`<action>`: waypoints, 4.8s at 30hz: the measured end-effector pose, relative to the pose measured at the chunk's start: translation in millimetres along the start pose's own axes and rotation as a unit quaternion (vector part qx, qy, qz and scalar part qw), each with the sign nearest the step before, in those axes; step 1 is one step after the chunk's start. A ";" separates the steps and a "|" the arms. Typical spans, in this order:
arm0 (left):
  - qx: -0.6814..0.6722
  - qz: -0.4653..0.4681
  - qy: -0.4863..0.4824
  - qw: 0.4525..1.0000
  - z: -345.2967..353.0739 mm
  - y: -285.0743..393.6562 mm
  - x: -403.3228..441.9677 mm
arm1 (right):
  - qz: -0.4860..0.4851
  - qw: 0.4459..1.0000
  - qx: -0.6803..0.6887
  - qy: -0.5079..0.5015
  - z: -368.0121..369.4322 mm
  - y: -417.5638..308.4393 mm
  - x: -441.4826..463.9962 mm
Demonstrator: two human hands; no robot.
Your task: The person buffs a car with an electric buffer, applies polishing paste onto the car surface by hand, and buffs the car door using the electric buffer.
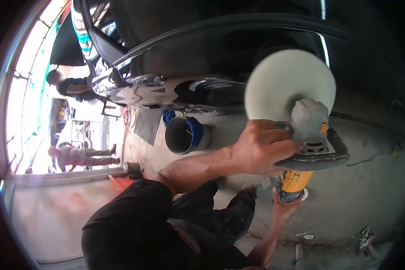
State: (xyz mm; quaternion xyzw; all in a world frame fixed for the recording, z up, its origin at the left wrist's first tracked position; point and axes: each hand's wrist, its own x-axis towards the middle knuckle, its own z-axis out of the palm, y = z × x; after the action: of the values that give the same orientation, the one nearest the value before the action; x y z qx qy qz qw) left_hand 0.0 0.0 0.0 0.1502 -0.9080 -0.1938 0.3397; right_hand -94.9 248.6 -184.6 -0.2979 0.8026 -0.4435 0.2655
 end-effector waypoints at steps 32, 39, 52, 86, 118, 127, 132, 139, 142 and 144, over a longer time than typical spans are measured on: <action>0.202 -0.140 0.184 0.952 -273.5 -68.6 -259.3 | -0.160 0.960 -0.012 -0.229 232.1 -149.4 -98.1; 0.067 -0.143 0.140 0.978 -235.4 -68.8 -242.4 | -0.050 0.980 -0.091 -0.167 177.5 -147.7 -104.8; 0.236 -0.218 0.233 0.918 -316.2 -70.7 -292.6 | -0.173 0.943 -0.084 -0.273 243.8 -189.8 -111.5; 0.013 -0.112 0.100 0.989 -211.5 -75.3 -218.2 | 0.003 0.977 -0.109 -0.184 171.4 -108.7 -115.4; -0.029 -0.023 0.188 0.981 -192.4 -135.2 -323.7 | -0.145 0.978 -0.145 -0.027 264.3 -26.6 -127.3; -0.005 0.002 0.233 0.973 -182.6 -146.8 -345.6 | -0.220 0.937 -0.252 -0.099 268.2 39.9 -84.2; 0.058 -0.031 0.243 0.968 -191.0 -145.6 -369.9 | -0.360 0.917 -0.146 -0.093 317.6 9.5 -50.0; 0.118 -0.031 0.282 0.952 -169.7 -147.6 -389.1 | -0.323 0.936 0.010 -0.137 366.4 20.2 -32.3; 0.169 -0.030 0.298 0.939 -142.0 -146.1 -383.6 | -0.285 0.951 0.011 -0.120 365.0 27.8 -27.7; 0.229 -0.020 0.280 0.932 -123.7 -145.1 -377.1 | -0.286 0.954 0.045 -0.082 360.5 37.4 -26.6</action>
State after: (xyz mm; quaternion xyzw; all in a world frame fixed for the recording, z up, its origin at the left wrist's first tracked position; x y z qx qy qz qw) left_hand 377.0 -6.1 -190.7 0.2904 -0.7928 0.0621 0.5322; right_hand 163.0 84.0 -380.7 -0.5382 0.6383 -0.5105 0.2058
